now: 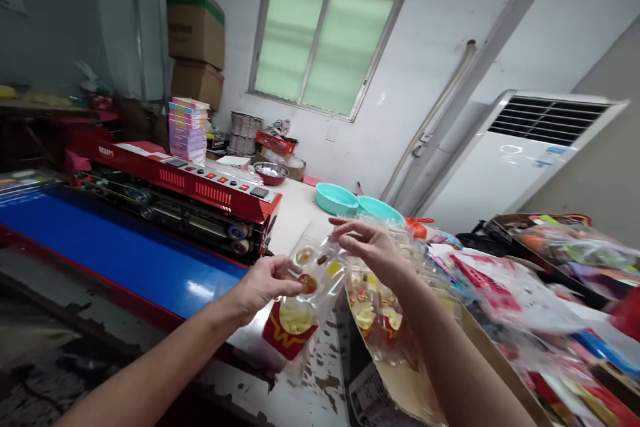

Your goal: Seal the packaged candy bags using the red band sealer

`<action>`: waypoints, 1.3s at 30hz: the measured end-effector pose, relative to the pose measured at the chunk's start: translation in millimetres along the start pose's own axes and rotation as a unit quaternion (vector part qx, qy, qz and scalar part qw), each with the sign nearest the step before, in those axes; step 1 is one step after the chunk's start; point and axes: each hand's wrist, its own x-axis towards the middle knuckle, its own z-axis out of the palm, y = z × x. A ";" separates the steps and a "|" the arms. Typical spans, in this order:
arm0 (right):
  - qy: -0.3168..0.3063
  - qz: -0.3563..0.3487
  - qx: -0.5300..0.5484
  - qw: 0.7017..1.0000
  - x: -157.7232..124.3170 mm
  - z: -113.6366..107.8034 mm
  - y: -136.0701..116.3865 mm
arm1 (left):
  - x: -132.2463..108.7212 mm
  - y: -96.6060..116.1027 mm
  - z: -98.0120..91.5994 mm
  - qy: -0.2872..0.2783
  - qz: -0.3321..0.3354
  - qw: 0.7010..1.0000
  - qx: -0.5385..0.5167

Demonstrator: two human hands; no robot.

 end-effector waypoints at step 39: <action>0.078 0.237 0.137 0.959 43.5 128.7 113.3 | 23.1 -31.9 -99.8 0.307 -0.152 0.937 -0.072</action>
